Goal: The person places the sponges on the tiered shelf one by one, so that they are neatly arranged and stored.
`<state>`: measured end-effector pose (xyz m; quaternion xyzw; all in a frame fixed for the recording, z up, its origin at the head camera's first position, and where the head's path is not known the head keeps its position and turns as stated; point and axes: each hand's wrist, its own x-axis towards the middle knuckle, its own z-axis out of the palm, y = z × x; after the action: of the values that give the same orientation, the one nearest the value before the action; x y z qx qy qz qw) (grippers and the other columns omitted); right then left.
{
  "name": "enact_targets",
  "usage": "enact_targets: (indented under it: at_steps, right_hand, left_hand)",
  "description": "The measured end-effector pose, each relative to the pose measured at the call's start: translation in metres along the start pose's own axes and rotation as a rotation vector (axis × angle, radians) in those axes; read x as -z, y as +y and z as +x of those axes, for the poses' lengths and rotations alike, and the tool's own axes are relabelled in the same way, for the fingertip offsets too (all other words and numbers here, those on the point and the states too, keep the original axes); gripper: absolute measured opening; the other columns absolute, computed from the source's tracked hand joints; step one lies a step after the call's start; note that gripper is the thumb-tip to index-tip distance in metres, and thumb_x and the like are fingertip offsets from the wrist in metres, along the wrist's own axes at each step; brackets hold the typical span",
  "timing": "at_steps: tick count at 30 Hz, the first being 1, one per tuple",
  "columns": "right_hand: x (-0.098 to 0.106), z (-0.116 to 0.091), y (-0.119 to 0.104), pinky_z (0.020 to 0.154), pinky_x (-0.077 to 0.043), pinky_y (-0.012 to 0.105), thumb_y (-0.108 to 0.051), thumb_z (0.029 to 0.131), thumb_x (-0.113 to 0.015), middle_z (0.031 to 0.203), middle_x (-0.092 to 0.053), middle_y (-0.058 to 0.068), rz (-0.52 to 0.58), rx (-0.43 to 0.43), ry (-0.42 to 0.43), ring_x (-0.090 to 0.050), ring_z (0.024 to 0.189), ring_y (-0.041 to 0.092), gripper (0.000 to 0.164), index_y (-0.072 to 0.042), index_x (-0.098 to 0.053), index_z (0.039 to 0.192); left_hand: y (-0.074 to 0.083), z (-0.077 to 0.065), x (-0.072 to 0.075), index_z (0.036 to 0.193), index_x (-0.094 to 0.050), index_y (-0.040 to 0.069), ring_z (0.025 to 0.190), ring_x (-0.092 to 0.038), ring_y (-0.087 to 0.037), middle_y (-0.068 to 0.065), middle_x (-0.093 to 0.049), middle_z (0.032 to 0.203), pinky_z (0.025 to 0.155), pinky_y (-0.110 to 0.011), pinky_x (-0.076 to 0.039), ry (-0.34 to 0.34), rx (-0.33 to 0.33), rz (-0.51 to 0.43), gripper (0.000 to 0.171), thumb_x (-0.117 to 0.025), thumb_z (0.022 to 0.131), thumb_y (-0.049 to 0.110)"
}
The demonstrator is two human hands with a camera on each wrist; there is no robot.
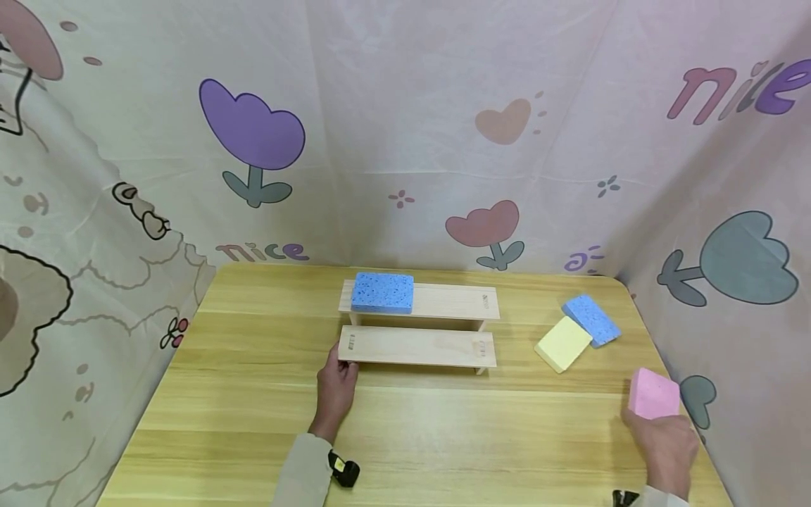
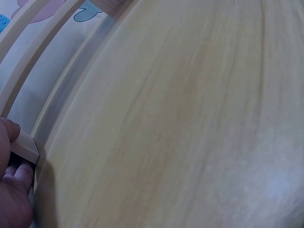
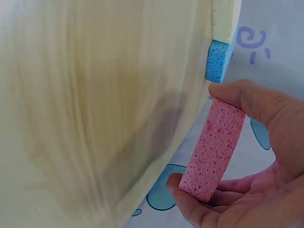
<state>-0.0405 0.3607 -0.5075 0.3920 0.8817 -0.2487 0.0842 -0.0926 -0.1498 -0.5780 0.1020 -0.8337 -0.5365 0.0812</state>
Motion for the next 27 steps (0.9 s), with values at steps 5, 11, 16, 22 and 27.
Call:
enact_targets:
  at_steps: [5,11,16,22,27]
  right_hand:
    - [0.005,-0.001,-0.004,0.082,-0.044,0.061,-0.037,0.077,-0.067,0.11,-0.037,0.044,0.02,0.011,0.013,-0.038,0.101,0.053,0.09,0.03,-0.027,0.123]
    - [0.011,-0.003,-0.008,0.078,-0.045,0.062,-0.037,0.078,-0.067,0.11,-0.04,0.044,0.028,0.017,0.024,-0.039,0.101,0.055,0.088,0.029,-0.03,0.123]
    - [0.016,-0.002,-0.012,0.072,-0.047,0.057,-0.039,0.077,-0.068,0.107,-0.043,0.044,0.016,0.022,0.019,-0.042,0.097,0.053,0.086,0.028,-0.033,0.119]
    - [0.023,-0.003,-0.018,0.071,-0.049,0.056,-0.041,0.075,-0.071,0.108,-0.044,0.043,0.018,0.029,0.008,-0.045,0.097,0.051,0.087,0.026,-0.036,0.118]
    - [0.026,-0.002,-0.025,0.077,-0.046,0.06,-0.041,0.076,-0.07,0.114,-0.042,0.041,-0.005,0.033,-0.009,-0.04,0.102,0.052,0.088,0.024,-0.033,0.123]
  left_hand:
    - [0.0,0.0,0.0,0.143,-0.036,0.0,0.119,-0.055,-0.036,-0.028,-0.053,0.132,0.092,-0.04,-0.053,-0.009,0.014,0.006,0.053,-0.053,0.093,0.004]
    - [0.001,0.0,0.0,0.143,-0.036,0.001,0.12,-0.055,-0.036,-0.028,-0.052,0.133,0.092,-0.04,-0.053,-0.017,0.022,-0.004,0.053,-0.053,0.094,0.004]
    - [0.0,0.0,0.0,0.144,-0.034,0.001,0.121,-0.055,-0.035,-0.028,-0.051,0.134,0.093,-0.039,-0.053,-0.027,0.046,-0.007,0.054,-0.053,0.094,0.006]
    - [-0.002,0.001,0.0,0.145,-0.033,0.002,0.122,-0.054,-0.036,-0.028,-0.051,0.135,0.093,-0.039,-0.053,-0.035,0.043,-0.013,0.055,-0.052,0.094,0.005]
    - [-0.002,0.001,0.0,0.145,-0.032,0.001,0.121,-0.054,-0.036,-0.027,-0.051,0.135,0.093,-0.04,-0.053,-0.031,0.026,-0.006,0.054,-0.052,0.095,0.006]
